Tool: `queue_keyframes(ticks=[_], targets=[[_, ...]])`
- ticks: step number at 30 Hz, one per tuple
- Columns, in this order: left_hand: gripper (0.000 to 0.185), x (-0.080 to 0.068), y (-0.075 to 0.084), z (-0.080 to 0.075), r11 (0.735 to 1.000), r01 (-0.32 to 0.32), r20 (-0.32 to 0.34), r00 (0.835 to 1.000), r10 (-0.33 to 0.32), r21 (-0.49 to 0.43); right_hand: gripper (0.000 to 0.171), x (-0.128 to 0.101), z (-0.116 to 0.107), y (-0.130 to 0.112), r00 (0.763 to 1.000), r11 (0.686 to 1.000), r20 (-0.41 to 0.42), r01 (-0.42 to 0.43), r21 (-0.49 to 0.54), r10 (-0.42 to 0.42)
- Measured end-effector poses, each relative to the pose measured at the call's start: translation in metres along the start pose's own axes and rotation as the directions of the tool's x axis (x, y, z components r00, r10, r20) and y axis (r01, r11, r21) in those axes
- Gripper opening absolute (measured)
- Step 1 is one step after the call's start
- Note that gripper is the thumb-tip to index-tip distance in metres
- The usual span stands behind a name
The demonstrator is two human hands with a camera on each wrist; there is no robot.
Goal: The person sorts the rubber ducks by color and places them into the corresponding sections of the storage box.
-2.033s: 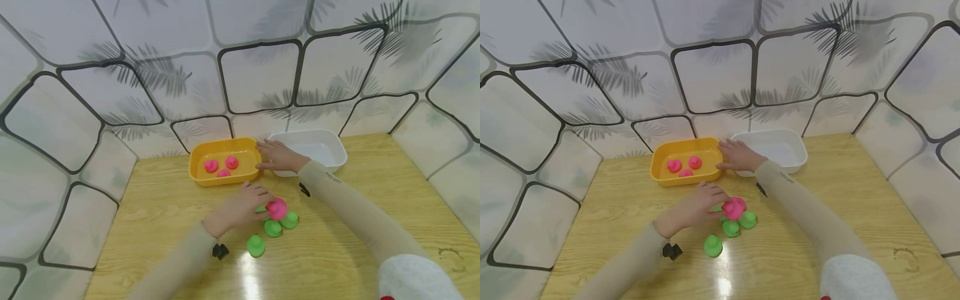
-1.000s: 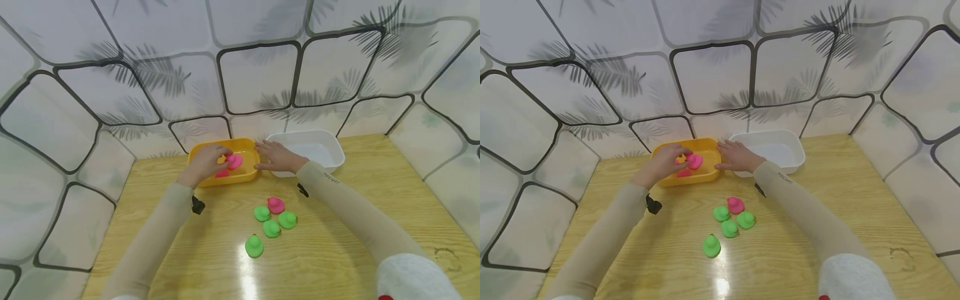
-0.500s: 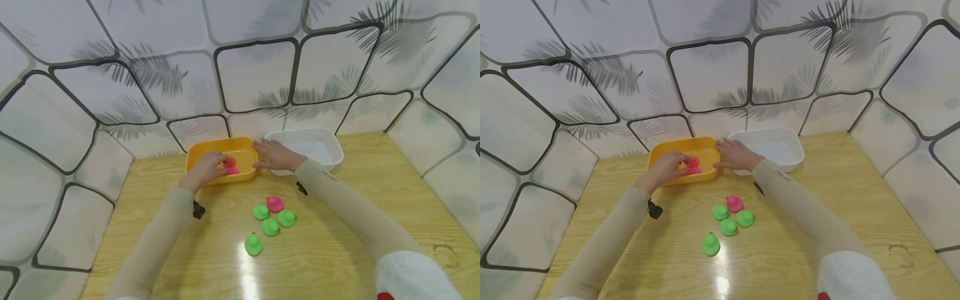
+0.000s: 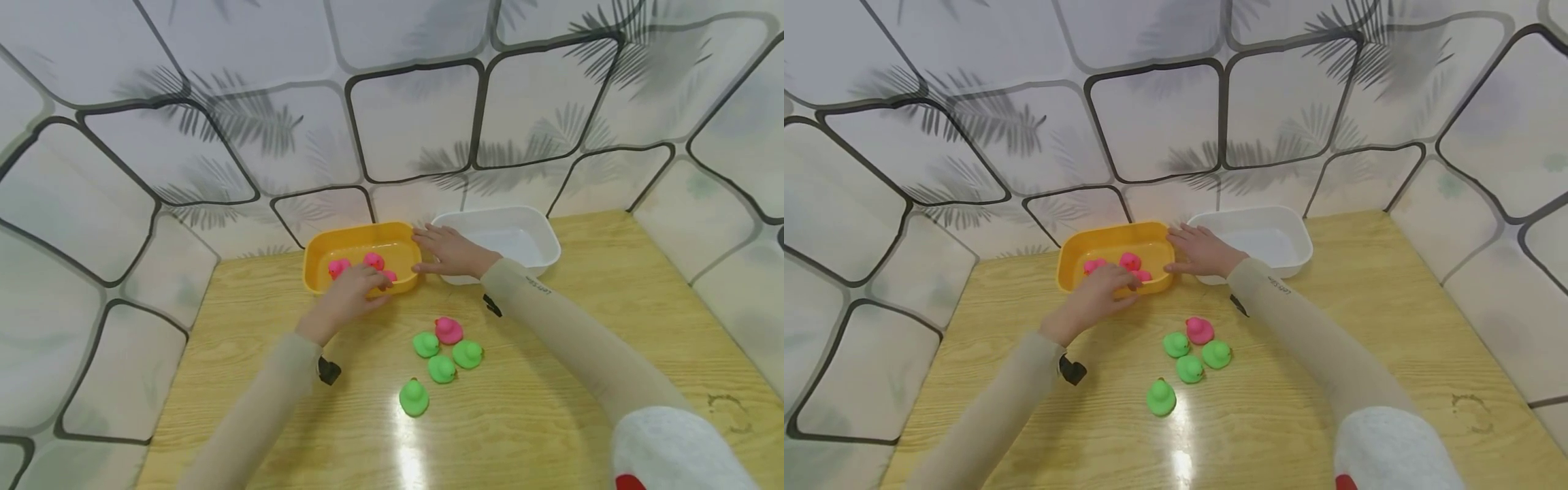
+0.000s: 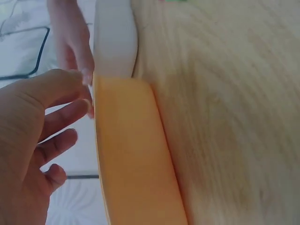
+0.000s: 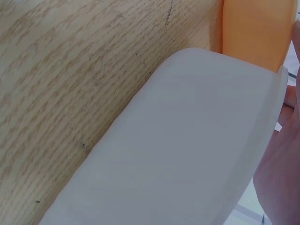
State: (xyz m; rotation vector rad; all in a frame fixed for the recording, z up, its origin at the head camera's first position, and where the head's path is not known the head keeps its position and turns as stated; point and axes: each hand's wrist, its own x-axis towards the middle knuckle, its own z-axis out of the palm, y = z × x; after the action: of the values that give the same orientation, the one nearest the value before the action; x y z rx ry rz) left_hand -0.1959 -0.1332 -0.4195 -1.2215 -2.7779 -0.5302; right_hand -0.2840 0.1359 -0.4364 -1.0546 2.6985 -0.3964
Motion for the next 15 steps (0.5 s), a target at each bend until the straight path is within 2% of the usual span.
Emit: queue_keyframes(ticks=[3,8,15], targets=[[0.021,-0.003,0.010,0.006,0.999,-0.033,-0.006,0.999,0.034,0.029,0.081,0.000,-0.001,-0.001,1.000,1.000,-0.005,0.000,-0.008,0.000],[0.026,-0.003,0.029,0.017,0.998,-0.052,0.075,0.996,0.050,0.029,0.081,-0.001,-0.002,-0.003,1.000,1.000,-0.014,-0.004,-0.013,0.003],[0.028,0.006,0.050,0.031,0.995,-0.104,0.132,0.986,0.103,-0.006,0.081,-0.001,-0.002,-0.005,1.000,1.000,-0.015,-0.007,-0.026,0.006]])
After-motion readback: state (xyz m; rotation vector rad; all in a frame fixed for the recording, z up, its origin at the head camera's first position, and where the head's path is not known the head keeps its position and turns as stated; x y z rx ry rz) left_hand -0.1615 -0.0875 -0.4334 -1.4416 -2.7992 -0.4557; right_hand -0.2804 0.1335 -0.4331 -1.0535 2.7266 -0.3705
